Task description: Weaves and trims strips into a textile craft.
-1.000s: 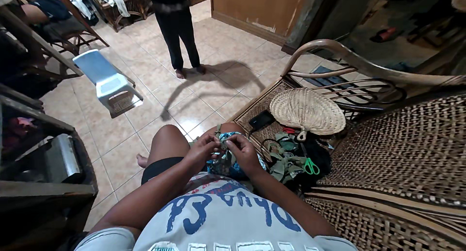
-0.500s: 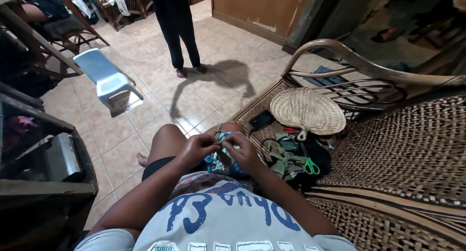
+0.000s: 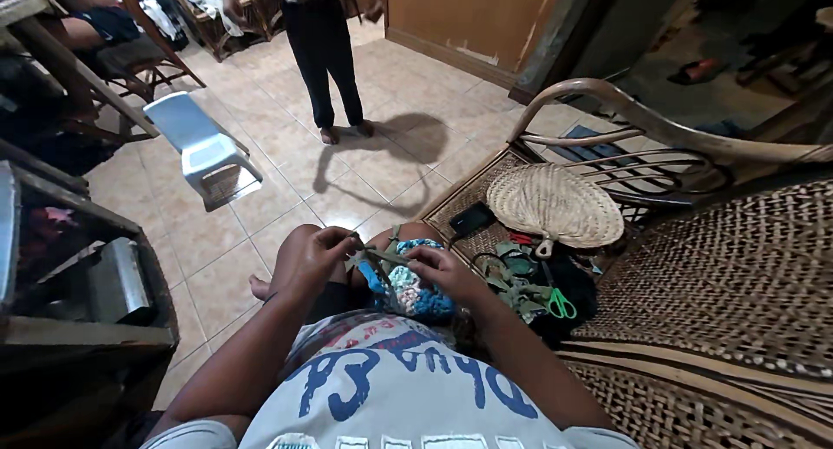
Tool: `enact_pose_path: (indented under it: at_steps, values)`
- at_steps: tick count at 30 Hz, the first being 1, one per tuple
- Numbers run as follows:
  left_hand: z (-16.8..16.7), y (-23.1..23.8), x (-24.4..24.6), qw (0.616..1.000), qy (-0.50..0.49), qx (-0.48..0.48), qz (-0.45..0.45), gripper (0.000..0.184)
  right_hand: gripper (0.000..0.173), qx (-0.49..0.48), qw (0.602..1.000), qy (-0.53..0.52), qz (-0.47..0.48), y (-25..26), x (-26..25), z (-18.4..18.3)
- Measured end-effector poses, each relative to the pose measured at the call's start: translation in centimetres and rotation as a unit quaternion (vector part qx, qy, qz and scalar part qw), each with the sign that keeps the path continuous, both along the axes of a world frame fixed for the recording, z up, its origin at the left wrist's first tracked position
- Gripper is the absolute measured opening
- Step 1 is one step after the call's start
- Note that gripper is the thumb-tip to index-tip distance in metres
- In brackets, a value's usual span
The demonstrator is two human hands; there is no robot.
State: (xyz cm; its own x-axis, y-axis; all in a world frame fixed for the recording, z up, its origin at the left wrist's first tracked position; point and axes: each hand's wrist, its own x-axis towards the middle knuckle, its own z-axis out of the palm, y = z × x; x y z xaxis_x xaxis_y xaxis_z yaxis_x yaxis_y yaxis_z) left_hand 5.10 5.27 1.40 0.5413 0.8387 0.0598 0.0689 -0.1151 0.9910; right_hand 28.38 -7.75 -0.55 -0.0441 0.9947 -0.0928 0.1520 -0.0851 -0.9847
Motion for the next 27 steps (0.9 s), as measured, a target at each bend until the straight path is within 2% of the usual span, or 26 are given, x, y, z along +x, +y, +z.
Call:
enact_pose_path:
  at_steps: [4,6,8,11,15,22,27]
  values:
    - [-2.0,1.7,-0.9,0.993,-0.004,-0.086,0.086,0.009,0.024,-0.002,0.997,-0.076,0.006,-0.8,4.5,0.4]
    - [-3.2,2.2,-1.1,0.985,-0.014,-0.126,0.118,0.008,0.018,-0.011,0.996,-0.093,0.005,-1.6,7.0,0.5]
    - [-4.0,2.5,-1.4,0.978,-0.010,-0.150,0.141,0.008,0.016,-0.022,0.996,-0.086,-0.010,-2.4,9.5,-0.3]
    - [-4.2,2.1,-1.2,0.970,-0.001,-0.175,0.167,0.010,0.021,-0.042,0.997,-0.052,-0.040,-3.2,12.2,-2.1]
    - [-5.0,2.1,-1.0,0.965,0.005,-0.184,0.188,0.012,0.022,-0.083,0.989,-0.059,-0.102,-4.2,14.3,-3.9]
    - [-6.7,2.6,-1.0,0.967,0.057,-0.167,0.183,0.016,0.021,-0.150,0.977,-0.057,-0.138,-6.8,18.5,-7.6]
    - [-6.7,2.7,-0.8,0.968,0.066,-0.156,0.186,0.018,0.020,-0.179,0.965,-0.070,-0.181,-7.6,19.6,-8.6]
